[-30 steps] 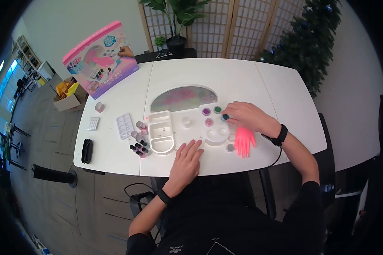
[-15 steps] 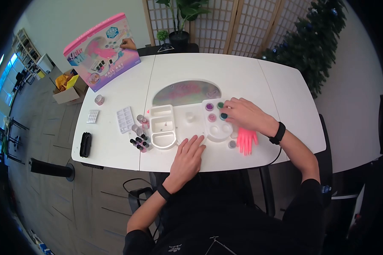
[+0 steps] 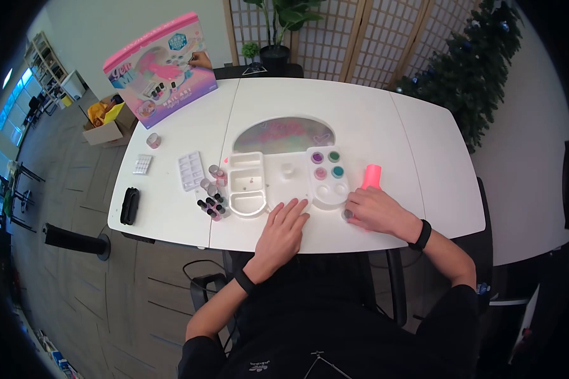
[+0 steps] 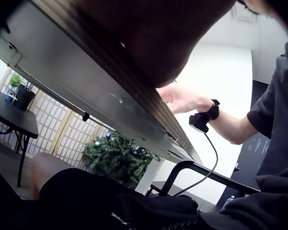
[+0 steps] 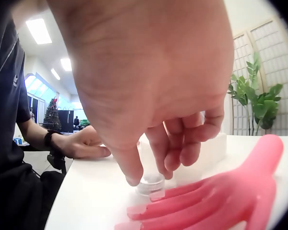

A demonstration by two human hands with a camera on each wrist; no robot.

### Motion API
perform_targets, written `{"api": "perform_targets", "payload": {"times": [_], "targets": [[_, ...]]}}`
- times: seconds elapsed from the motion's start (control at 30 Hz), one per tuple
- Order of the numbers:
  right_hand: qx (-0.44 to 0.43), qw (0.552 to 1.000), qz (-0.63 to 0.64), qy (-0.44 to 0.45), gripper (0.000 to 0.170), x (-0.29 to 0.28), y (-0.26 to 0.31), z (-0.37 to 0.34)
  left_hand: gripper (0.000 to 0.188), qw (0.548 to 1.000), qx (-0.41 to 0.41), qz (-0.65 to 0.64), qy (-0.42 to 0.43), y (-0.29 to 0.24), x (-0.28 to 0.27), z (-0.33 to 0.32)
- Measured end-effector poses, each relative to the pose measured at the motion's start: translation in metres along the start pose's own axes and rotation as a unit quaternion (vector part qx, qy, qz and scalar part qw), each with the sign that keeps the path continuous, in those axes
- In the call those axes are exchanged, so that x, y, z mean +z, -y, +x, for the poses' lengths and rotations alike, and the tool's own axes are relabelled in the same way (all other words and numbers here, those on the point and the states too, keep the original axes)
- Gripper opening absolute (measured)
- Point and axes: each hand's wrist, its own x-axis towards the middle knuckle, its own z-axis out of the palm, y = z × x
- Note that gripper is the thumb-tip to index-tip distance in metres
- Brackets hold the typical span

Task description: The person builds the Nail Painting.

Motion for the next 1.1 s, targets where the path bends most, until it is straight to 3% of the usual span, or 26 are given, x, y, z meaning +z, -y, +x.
{"api": "perform_targets", "payload": {"times": [0.1,0.2,0.3,0.7,0.9,1.0,1.1], "targets": [[-0.014,1.000,0.026,0.006,0.024,-0.010,0.003,0.002,0.037,1.000,0.001,0.002,0.002,0.000,0.000,-0.001],[-0.005,0.996,0.087,-0.032,0.026,-0.037,0.007,0.009,0.038,1.000,0.003,0.004,0.000,0.000,0.001,-0.001],[-0.011,0.995,0.068,-0.075,0.028,-0.053,0.006,0.027,0.038,1.000,0.005,0.007,0.002,0.000,0.000,-0.001],[-0.064,0.994,0.072,-0.059,0.023,-0.040,-0.013,0.068,0.038,1.000,0.003,0.004,0.007,0.001,0.001,-0.002],[-0.036,0.996,0.081,0.004,0.024,-0.043,-0.008,0.072,0.039,1.000,0.004,0.008,0.003,0.001,0.002,-0.002],[-0.048,0.993,0.099,-0.054,0.025,-0.038,-0.011,0.066,0.037,1.000,0.004,0.012,0.006,0.000,0.000,-0.001],[0.017,0.987,0.152,-0.052,0.024,-0.048,-0.015,0.052,0.036,1.000,0.005,0.013,0.002,0.001,0.000,-0.001]]}}
